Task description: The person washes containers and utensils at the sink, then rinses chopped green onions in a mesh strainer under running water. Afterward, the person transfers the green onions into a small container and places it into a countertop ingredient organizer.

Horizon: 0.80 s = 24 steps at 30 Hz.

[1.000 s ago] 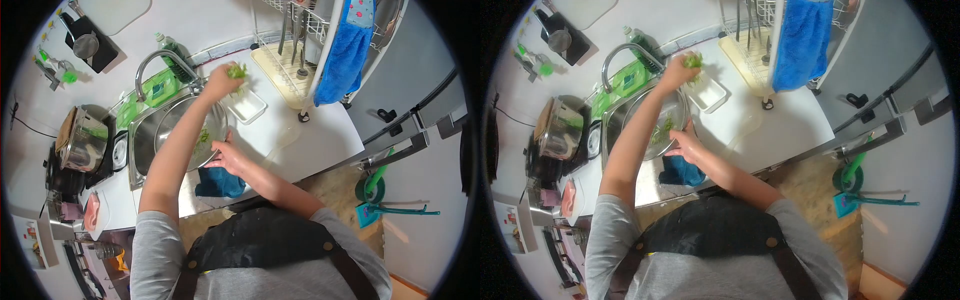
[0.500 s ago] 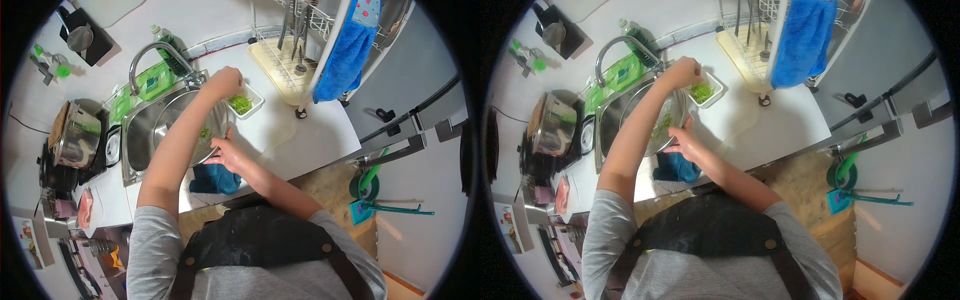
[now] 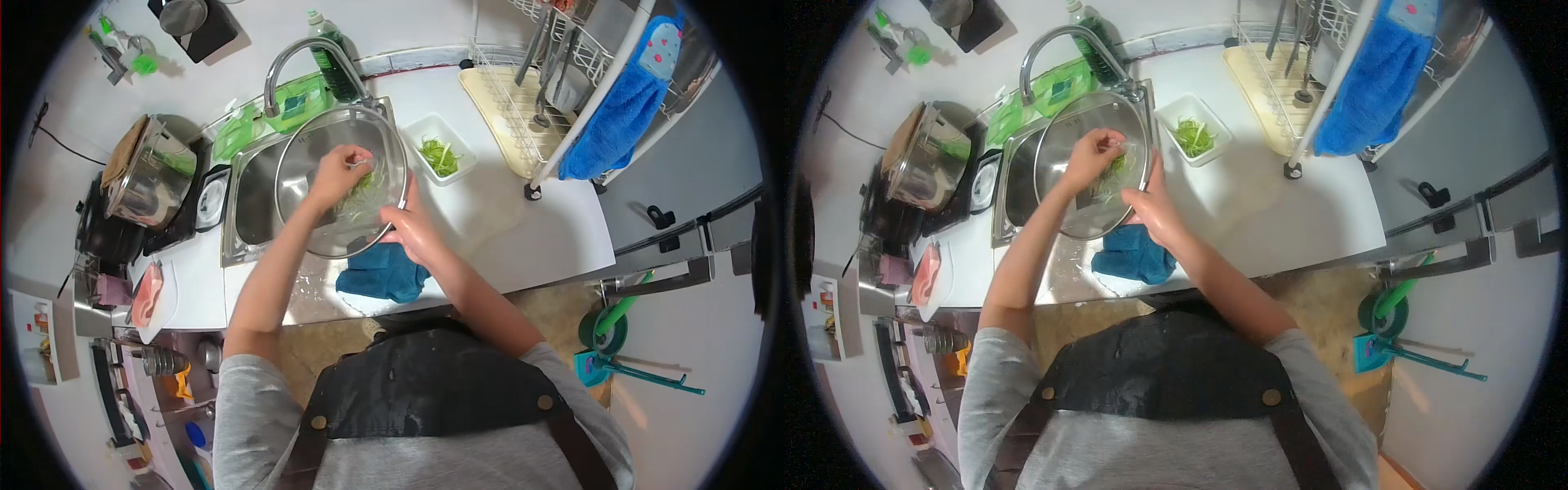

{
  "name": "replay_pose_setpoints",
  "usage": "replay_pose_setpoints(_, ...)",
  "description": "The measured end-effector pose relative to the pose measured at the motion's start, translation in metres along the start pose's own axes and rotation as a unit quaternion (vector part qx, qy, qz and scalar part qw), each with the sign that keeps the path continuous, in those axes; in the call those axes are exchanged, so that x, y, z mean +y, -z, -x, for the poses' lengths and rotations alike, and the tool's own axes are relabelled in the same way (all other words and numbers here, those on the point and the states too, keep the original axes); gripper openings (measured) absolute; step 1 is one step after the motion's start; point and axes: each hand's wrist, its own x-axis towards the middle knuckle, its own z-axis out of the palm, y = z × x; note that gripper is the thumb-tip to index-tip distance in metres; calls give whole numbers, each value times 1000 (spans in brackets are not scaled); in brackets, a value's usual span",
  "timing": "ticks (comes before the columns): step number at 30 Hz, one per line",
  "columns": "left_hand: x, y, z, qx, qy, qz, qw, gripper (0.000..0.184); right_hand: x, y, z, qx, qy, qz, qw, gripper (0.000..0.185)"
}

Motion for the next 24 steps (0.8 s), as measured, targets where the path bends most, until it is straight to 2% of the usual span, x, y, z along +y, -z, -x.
replay_pose_setpoints(2,19,-4,8,-6,-29,-37,999,15,-14,8,-3,-36,70,18,997,86)
replay_pose_setpoints(3,27,-1,6,-64,0,2,998,17,-13,24,-13,-28,121,93,988,87)
replay_pose_setpoints(5,45,9,-4,-180,55,83,979,22,-42,36,-13,-25,187,104,977,88)
replay_pose_setpoints(7,65,14,-25,-11,-83,-21,996,28,-82,27,-3,20,137,121,983,88)
replay_pose_setpoints(8,73,10,-34,73,-153,-73,983,32,-96,25,0,46,116,130,984,88)
replay_pose_setpoints(12,94,-45,-44,105,-326,-242,908,41,-110,52,-12,71,244,191,948,82)
replay_pose_setpoints(14,121,-36,-42,-93,-238,-217,942,42,-118,71,-18,85,330,233,911,79)
replay_pose_setpoints(15,131,-32,-42,-194,-192,-202,941,42,-124,76,-18,96,368,251,890,78)
replay_pose_setpoints(16,117,-39,-53,-143,-239,-164,946,42,-132,73,-14,111,397,263,872,76)
replay_pose_setpoints(19,105,-48,-81,110,-196,-93,970,44,-138,75,-15,136,471,301,818,74)
replay_pose_setpoints(21,98,-69,-87,136,-176,-126,967,51,-134,79,-22,147,489,310,802,74)
replay_pose_setpoints(24,95,-112,-81,158,-182,-178,954,52,-131,66,-20,156,465,262,831,76)
